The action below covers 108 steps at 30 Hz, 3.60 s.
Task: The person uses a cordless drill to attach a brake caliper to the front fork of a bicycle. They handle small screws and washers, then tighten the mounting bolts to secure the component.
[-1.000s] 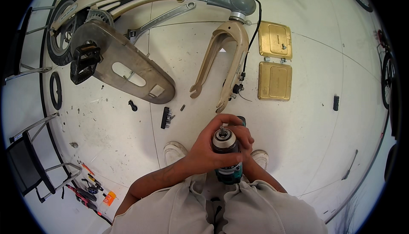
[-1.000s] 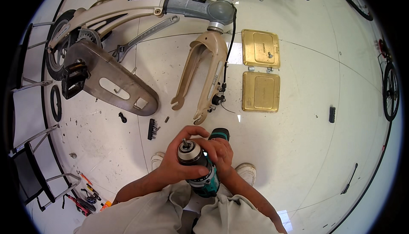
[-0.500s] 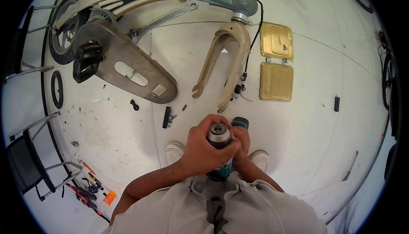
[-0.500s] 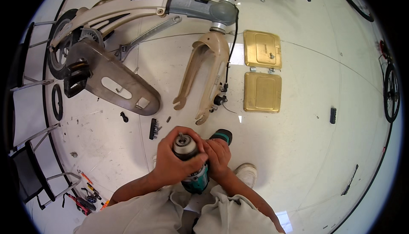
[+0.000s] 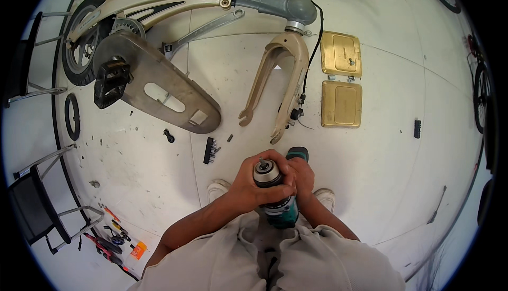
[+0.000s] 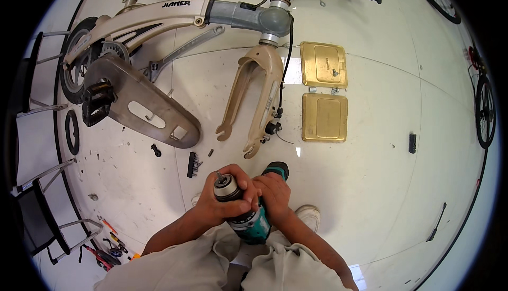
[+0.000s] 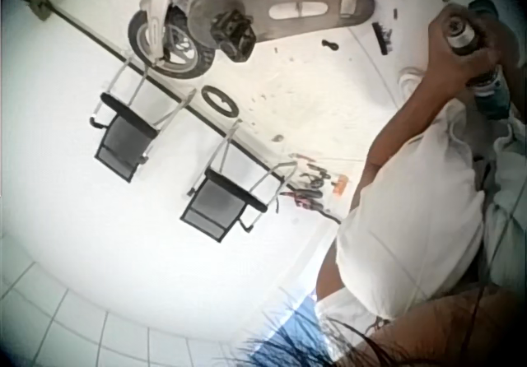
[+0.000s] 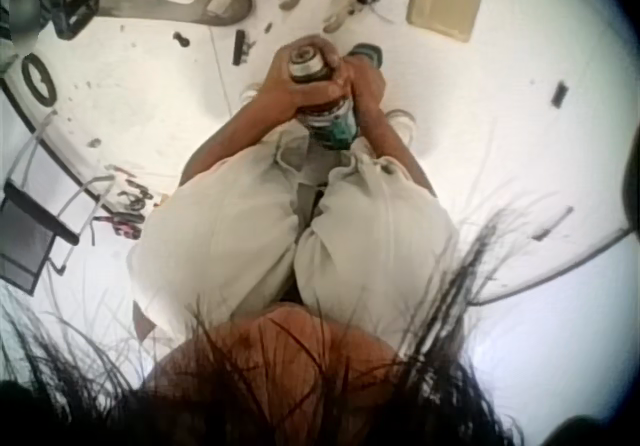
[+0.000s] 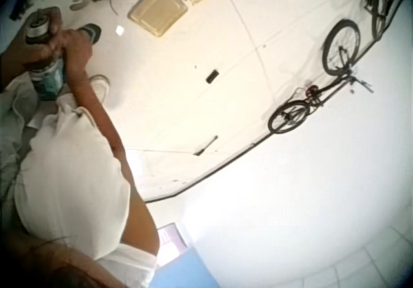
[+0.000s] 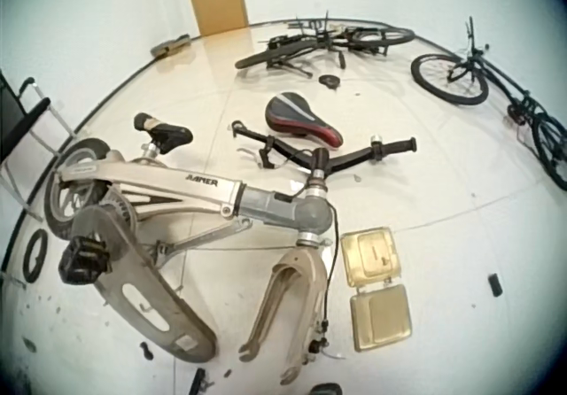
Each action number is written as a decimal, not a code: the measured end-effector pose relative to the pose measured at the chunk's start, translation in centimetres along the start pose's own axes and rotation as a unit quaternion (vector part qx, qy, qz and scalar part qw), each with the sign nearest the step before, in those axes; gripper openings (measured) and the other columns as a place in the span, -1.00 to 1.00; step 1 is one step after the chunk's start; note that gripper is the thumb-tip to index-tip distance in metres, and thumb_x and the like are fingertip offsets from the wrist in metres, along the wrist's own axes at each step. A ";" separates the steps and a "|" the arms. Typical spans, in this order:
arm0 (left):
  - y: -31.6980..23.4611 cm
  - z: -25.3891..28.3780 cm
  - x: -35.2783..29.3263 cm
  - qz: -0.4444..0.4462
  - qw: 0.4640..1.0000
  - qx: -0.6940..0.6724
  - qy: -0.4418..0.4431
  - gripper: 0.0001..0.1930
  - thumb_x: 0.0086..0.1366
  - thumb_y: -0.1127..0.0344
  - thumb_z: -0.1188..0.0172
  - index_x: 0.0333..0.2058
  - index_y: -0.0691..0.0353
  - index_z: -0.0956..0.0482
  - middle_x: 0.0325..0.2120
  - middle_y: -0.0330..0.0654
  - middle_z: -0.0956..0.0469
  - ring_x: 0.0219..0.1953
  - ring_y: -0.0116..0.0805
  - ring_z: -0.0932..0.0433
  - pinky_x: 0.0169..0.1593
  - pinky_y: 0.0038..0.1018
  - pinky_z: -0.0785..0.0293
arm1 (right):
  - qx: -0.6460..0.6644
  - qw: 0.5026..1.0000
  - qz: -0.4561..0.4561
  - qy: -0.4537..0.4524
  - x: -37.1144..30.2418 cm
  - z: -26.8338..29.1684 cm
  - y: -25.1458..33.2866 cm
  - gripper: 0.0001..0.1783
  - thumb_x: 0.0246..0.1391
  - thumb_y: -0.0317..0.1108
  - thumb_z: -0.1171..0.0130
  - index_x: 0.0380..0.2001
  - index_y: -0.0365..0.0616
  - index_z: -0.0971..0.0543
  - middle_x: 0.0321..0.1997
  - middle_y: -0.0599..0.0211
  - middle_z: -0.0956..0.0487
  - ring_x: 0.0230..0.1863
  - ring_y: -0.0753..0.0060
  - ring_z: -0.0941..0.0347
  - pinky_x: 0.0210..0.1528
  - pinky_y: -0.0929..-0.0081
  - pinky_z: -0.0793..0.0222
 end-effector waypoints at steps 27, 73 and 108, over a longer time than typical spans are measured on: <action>1.2 0.2 2.1 -0.017 0.987 -0.155 0.043 -0.53 -0.02 0.38 -0.39 -0.16 0.14 -0.33 -0.36 -0.22 -0.45 -0.01 -0.08 -0.49 0.04 -0.23 -0.49 | 0.262 0.898 -0.296 0.191 -2.5 -1.5 -0.5 -0.48 -0.17 -0.34 -0.28 -0.06 -0.18 -0.45 -0.11 0.10 -0.53 -0.12 0.15 -0.51 -0.09 0.43 -0.41; 1.4 5.9 8.8 -0.120 0.946 0.187 -0.238 -0.46 0.16 0.59 -0.19 0.11 0.48 -0.24 -0.06 -0.04 -0.49 -0.09 -0.39 -0.50 -0.01 -0.53 -0.44 | 0.459 0.733 -0.496 0.080 0.8 6.1 -9.3 -0.73 -0.01 -0.48 -0.17 -0.18 -0.27 -0.52 -0.33 0.24 -0.57 -0.46 0.48 -0.47 -0.34 0.54 -0.41; 1.8 6.6 8.7 -0.072 0.952 0.132 -0.266 -0.55 0.10 0.60 -0.25 0.00 0.46 -0.38 -0.19 -0.11 -0.58 -0.22 -0.49 -0.53 -0.13 -0.58 -0.46 | 0.429 0.740 -0.510 0.097 1.6 6.3 -9.9 -0.80 -0.04 -0.54 -0.18 -0.28 -0.25 -0.51 -0.37 0.25 -0.56 -0.48 0.46 -0.47 -0.38 0.51 -0.43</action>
Point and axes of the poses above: each hand's wrist, its own x-axis towards the middle knuckle, its own z-axis out of the back of the hand, y = z × x, the point moved 8 cm from there along x, towards the middle knuckle
